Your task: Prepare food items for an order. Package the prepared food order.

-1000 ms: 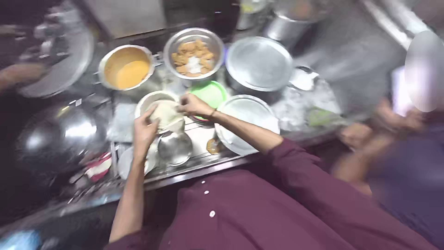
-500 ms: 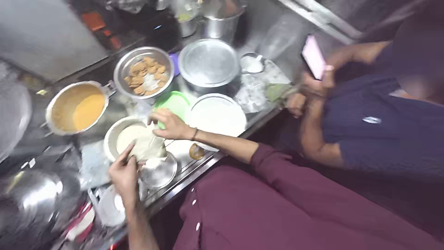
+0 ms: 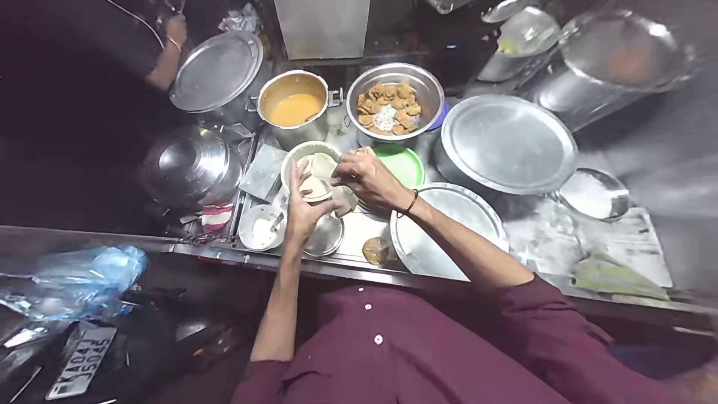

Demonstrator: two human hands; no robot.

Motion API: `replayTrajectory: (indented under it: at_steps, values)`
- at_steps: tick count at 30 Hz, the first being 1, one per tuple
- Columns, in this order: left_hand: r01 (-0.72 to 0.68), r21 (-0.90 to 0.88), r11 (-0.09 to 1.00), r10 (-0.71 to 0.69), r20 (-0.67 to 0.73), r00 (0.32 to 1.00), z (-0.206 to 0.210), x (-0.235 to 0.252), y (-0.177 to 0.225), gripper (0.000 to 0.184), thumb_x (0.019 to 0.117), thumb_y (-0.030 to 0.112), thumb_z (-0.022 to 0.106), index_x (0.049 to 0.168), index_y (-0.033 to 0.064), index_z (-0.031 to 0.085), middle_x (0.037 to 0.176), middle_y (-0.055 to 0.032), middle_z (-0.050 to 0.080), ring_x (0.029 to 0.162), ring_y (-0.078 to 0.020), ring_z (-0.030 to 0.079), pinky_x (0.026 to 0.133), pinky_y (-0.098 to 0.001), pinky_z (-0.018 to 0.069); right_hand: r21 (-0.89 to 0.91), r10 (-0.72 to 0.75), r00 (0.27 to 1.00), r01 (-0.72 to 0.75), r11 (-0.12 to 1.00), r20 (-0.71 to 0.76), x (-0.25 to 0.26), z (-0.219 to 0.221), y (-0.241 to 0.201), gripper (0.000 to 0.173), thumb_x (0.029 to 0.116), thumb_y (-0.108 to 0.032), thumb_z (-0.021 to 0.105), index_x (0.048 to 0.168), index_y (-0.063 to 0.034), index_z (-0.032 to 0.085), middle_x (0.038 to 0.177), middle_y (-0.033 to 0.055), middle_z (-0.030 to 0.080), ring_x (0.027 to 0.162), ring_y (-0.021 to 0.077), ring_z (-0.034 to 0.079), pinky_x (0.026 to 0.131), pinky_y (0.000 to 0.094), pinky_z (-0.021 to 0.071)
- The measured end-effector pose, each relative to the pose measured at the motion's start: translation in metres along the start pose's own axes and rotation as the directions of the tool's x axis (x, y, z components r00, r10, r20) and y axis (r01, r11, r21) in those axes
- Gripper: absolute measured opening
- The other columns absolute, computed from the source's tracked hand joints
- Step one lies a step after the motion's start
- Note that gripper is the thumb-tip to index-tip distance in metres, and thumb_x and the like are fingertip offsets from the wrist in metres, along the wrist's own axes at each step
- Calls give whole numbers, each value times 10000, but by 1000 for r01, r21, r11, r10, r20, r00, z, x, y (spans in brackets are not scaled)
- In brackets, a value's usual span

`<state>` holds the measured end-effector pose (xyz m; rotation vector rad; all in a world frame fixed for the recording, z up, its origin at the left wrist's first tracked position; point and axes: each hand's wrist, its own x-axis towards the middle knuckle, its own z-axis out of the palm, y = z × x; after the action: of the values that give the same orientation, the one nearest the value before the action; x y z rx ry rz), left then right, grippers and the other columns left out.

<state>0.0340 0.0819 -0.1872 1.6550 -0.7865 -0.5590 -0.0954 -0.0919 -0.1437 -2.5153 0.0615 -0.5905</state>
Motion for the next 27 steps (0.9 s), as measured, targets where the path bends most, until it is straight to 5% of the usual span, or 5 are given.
replayTrajectory:
  at_steps: [3, 8, 15, 24, 27]
  values:
    - [95, 1, 995, -95, 35, 995, 31, -7, 7, 1285, 549, 252, 1016, 1602, 181, 283, 1495, -73, 521, 1318, -194, 561, 1063, -430, 534, 77, -29, 999, 26, 997, 44, 19, -21, -15, 125, 971, -176, 655, 958, -115, 763, 915, 19, 697, 885, 183, 649, 837, 448, 488]
    - [105, -28, 994, -105, -12, 994, 61, 13, 21, 207, 912, 215, 774, 990, 33, 713, 929, -86, 710, 866, -177, 691, 818, -408, 592, -133, -118, 993, 121, 984, 32, 32, -47, -26, 110, 950, -227, 678, 985, -178, 769, 1122, 46, 680, 1082, 256, 611, 889, 484, 495]
    - [96, -266, 959, -8, 316, 949, 34, 34, 54, 220, 1065, 138, 533, 1150, -28, 649, 936, -102, 740, 823, -161, 712, 788, -346, 600, -246, -140, 973, 93, 965, -184, 9, -80, -9, 100, 954, -143, 678, 972, -138, 776, 1058, 49, 695, 1046, 238, 631, 853, 413, 541]
    - [-230, 583, 779, 88, 261, 961, 33, 42, 118, 249, 941, 352, 693, 991, 127, 788, 1238, -24, 672, 1249, -229, 556, 1058, -470, 468, -428, -353, 930, 280, 859, -101, -2, -145, -1, 175, 986, -117, 591, 996, -122, 766, 1002, 61, 725, 911, 248, 687, 700, 409, 569]
    - [-242, 638, 731, 144, 202, 969, 28, 40, 148, 265, 889, 403, 709, 913, 147, 773, 979, -28, 655, 1002, -219, 615, 869, -470, 525, -352, -420, 899, 355, 866, -126, -1, -179, 9, 167, 992, -189, 624, 977, -136, 782, 959, 32, 734, 889, 199, 698, 721, 390, 578]
